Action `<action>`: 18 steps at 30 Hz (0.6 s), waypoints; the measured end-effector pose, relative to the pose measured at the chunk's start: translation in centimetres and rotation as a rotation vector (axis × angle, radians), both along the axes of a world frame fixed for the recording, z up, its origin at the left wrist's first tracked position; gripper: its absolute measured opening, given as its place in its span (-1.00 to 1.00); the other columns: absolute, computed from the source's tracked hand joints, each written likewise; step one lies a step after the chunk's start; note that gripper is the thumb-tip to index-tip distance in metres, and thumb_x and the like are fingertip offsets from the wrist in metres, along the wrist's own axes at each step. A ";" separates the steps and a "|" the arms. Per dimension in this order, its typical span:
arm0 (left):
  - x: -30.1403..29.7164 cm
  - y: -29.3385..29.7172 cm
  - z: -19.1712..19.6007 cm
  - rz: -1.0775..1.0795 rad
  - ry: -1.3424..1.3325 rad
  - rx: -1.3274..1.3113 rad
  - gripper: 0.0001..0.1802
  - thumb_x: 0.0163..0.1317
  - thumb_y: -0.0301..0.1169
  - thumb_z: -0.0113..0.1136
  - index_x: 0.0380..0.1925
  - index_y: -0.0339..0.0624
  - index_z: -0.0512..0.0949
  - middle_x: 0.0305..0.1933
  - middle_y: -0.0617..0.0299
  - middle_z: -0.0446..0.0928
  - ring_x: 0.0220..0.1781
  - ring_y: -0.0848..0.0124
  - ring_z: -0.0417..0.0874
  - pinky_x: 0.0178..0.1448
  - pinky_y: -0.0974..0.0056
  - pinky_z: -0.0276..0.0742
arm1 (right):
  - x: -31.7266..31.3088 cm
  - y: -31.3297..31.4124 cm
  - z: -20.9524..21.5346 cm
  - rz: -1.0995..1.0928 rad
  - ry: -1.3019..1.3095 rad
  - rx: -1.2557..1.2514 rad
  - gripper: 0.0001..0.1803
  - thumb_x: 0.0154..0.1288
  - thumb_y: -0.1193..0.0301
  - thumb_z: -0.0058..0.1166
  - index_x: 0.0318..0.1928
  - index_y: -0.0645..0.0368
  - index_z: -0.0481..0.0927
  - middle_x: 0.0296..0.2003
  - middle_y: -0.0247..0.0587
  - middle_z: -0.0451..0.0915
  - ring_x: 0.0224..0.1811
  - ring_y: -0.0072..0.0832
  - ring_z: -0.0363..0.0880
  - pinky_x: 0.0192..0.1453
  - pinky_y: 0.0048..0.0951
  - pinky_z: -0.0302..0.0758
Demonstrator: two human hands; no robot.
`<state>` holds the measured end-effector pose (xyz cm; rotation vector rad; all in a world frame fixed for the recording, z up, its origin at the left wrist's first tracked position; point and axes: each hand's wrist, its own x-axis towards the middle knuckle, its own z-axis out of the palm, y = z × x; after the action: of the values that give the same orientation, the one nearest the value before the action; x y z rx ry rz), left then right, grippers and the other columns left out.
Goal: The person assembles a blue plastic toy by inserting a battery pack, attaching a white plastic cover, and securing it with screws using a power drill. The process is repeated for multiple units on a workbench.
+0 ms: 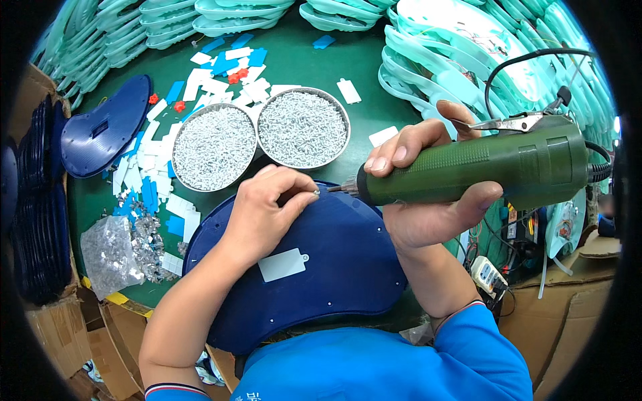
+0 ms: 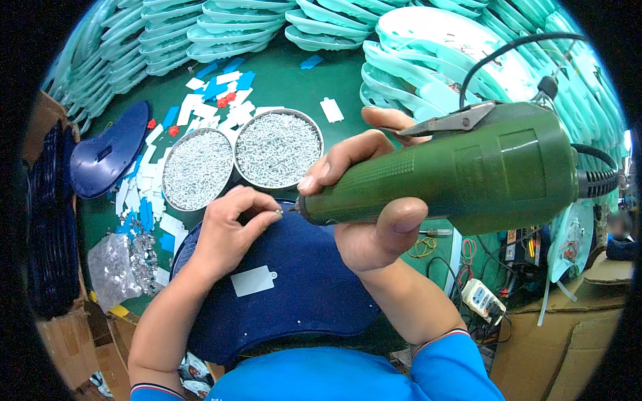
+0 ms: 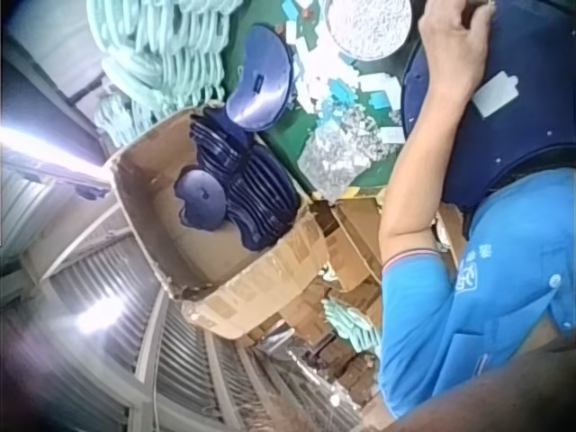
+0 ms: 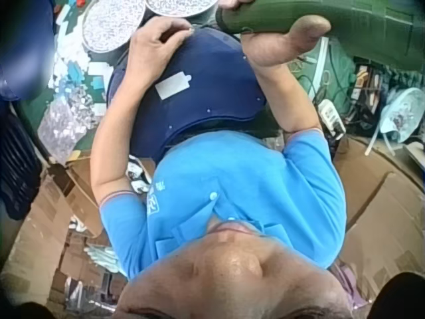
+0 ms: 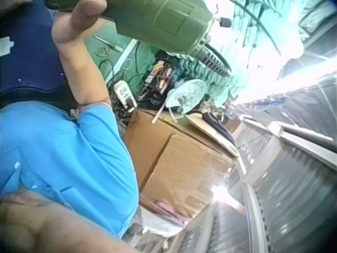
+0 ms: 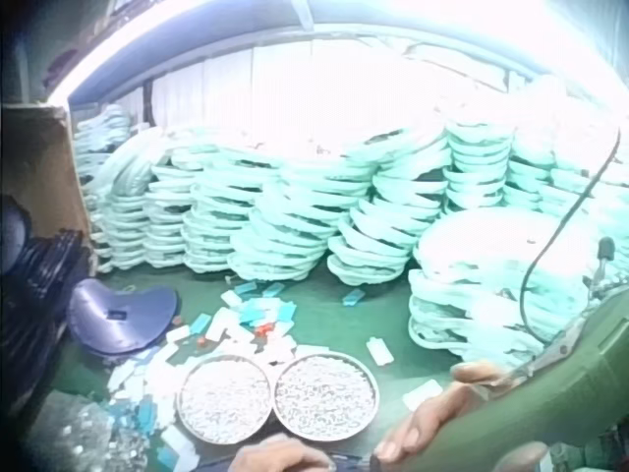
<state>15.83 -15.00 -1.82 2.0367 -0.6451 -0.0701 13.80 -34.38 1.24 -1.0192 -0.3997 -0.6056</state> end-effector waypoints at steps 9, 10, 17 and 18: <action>-1.8 1.1 -0.5 0.037 0.363 -0.261 -0.90 0.37 -0.48 0.26 -0.19 -0.29 0.63 -0.30 0.27 0.61 -0.26 0.54 0.59 -0.09 0.40 0.53 | -0.5 1.3 1.1 0.157 -0.005 0.067 0.09 0.27 -0.49 -0.11 0.39 0.24 0.23 -0.38 -0.13 0.47 -0.40 -0.31 0.56 -0.25 -0.22 0.60; -1.8 1.0 -0.6 0.034 0.363 -0.274 -0.90 0.38 -0.48 0.25 -0.19 -0.29 0.63 -0.30 0.27 0.61 -0.25 0.54 0.59 -0.09 0.40 0.53 | -0.5 1.3 1.1 0.146 -0.004 0.056 0.09 0.27 -0.49 -0.10 0.39 0.24 0.23 -0.38 -0.13 0.47 -0.40 -0.32 0.56 -0.25 -0.22 0.60; -1.9 1.1 -0.6 0.006 0.388 -0.314 -0.88 0.43 -0.44 0.22 -0.16 -0.26 0.62 -0.26 0.31 0.61 -0.22 0.59 0.59 -0.06 0.42 0.52 | -0.6 1.7 1.4 0.153 -0.007 0.062 0.10 0.25 -0.50 -0.09 0.39 0.24 0.21 -0.37 -0.13 0.47 -0.41 -0.33 0.55 -0.26 -0.23 0.60; -1.9 1.2 -0.5 0.002 0.402 -0.311 -0.88 0.43 -0.44 0.22 -0.15 -0.26 0.62 -0.26 0.31 0.61 -0.22 0.58 0.59 -0.07 0.42 0.52 | -0.7 1.8 1.5 0.159 -0.005 0.067 0.11 0.24 -0.50 -0.09 0.39 0.24 0.21 -0.37 -0.13 0.47 -0.41 -0.33 0.55 -0.26 -0.23 0.60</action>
<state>13.95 -13.80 -2.36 1.6578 -0.3730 -0.3472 13.13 -32.57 2.69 -0.9125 -0.4570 -0.4760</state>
